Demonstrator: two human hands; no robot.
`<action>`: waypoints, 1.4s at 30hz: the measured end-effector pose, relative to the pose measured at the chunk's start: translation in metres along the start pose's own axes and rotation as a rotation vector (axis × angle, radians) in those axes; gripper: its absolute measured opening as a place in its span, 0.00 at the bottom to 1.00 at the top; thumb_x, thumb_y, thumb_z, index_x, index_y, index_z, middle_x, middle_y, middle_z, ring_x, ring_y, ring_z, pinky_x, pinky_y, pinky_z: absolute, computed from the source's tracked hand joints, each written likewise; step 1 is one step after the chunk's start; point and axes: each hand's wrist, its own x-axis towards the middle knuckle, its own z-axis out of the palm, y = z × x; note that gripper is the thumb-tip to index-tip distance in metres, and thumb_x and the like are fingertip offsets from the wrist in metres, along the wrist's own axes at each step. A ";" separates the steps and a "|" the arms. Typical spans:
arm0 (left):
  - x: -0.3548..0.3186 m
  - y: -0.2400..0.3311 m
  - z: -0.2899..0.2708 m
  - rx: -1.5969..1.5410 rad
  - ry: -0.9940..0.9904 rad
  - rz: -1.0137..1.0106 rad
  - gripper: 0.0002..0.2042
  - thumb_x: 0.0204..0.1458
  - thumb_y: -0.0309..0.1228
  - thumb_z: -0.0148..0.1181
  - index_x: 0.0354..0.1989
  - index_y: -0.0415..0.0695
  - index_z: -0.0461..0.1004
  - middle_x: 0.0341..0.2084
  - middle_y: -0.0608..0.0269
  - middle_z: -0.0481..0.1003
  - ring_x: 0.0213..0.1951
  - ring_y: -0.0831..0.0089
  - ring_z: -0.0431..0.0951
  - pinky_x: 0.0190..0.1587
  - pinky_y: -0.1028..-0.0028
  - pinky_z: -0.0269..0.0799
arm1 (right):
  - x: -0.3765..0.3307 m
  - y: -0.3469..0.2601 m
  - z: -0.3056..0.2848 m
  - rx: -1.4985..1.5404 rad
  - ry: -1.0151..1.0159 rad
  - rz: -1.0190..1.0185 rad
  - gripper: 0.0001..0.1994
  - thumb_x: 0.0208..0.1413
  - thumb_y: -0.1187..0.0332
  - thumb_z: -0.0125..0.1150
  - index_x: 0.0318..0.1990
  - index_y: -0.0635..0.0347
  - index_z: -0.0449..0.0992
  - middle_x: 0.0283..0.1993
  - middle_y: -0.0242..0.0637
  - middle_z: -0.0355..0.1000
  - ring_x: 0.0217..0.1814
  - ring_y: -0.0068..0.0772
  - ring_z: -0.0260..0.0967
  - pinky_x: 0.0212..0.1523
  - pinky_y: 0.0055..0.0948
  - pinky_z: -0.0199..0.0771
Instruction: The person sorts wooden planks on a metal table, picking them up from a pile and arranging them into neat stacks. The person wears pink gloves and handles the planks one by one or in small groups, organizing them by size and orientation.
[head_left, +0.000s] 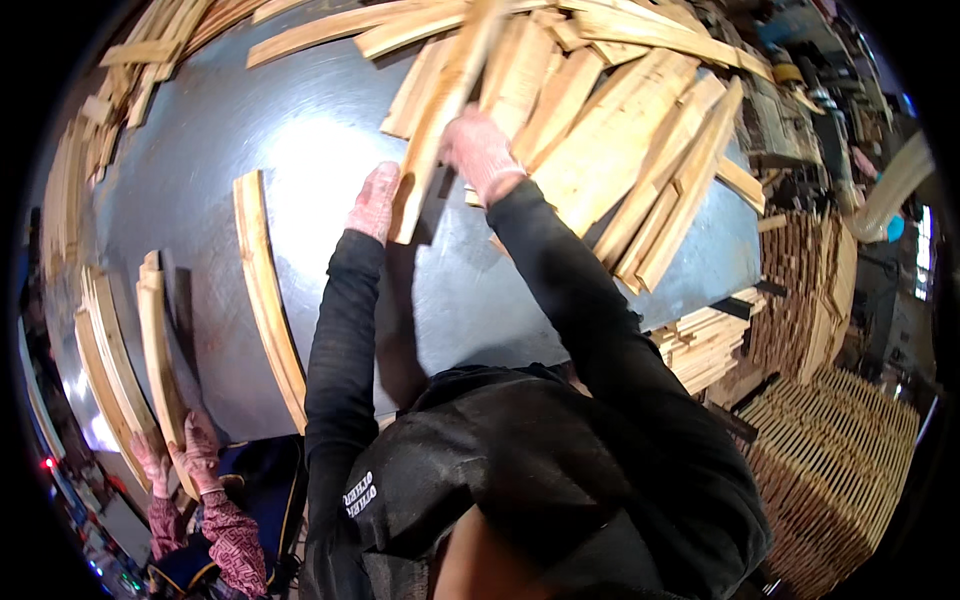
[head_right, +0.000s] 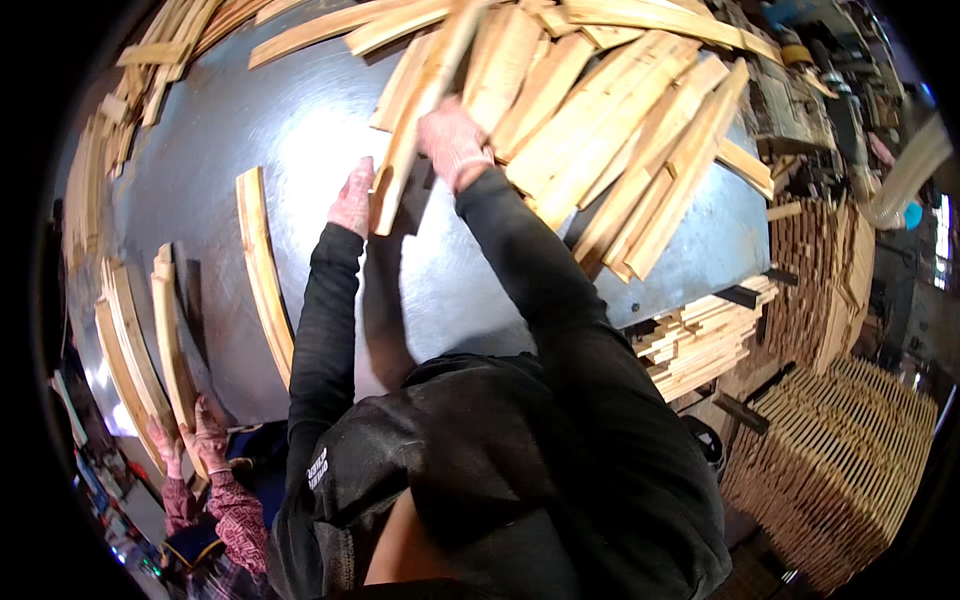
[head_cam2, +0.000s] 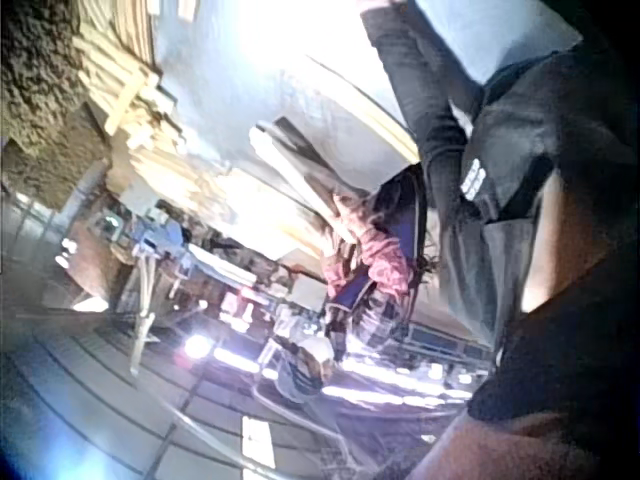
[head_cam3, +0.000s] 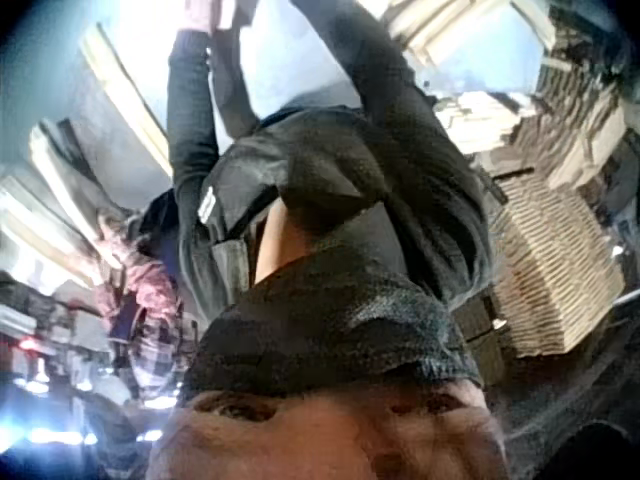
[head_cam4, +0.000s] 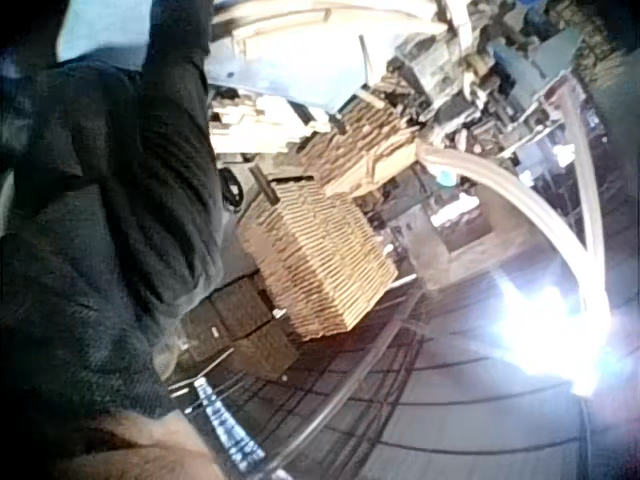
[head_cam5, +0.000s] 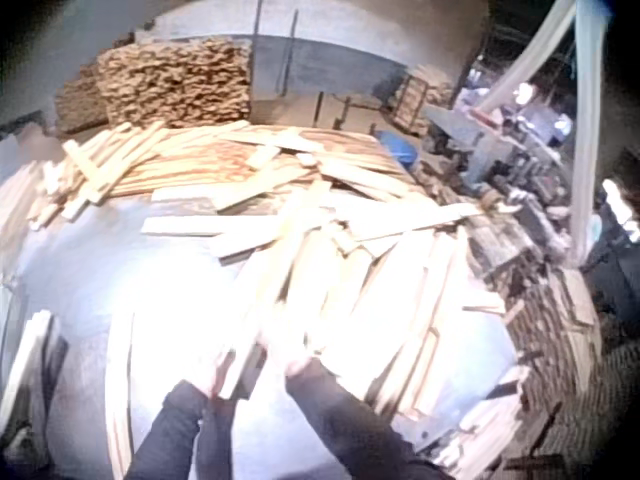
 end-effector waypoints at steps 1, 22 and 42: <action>0.004 -0.001 0.014 -0.163 -0.207 -0.098 0.26 0.59 0.48 0.57 0.56 0.38 0.69 0.48 0.50 0.76 0.43 0.64 0.80 0.48 0.67 0.74 | -0.020 0.005 -0.019 0.076 -0.093 -0.231 0.06 0.57 0.73 0.54 0.33 0.54 0.78 0.39 0.34 0.75 0.47 0.36 0.74 0.42 0.33 0.73; -0.092 0.023 0.202 1.012 -0.200 0.327 0.53 0.38 0.45 0.68 0.68 0.29 0.43 0.64 0.32 0.53 0.67 0.43 0.55 0.67 0.59 0.57 | -0.177 0.085 -0.069 0.897 0.266 0.990 0.60 0.39 0.60 0.78 0.72 0.69 0.38 0.67 0.57 0.58 0.67 0.46 0.61 0.64 0.32 0.63; -0.201 -0.091 -0.017 -0.995 -0.254 0.011 0.37 0.52 0.43 0.66 0.66 0.40 0.58 0.53 0.52 0.72 0.55 0.58 0.74 0.59 0.58 0.71 | -0.167 -0.138 0.008 0.893 -0.052 -0.042 0.34 0.57 0.68 0.56 0.71 0.62 0.53 0.68 0.53 0.59 0.71 0.46 0.56 0.69 0.36 0.56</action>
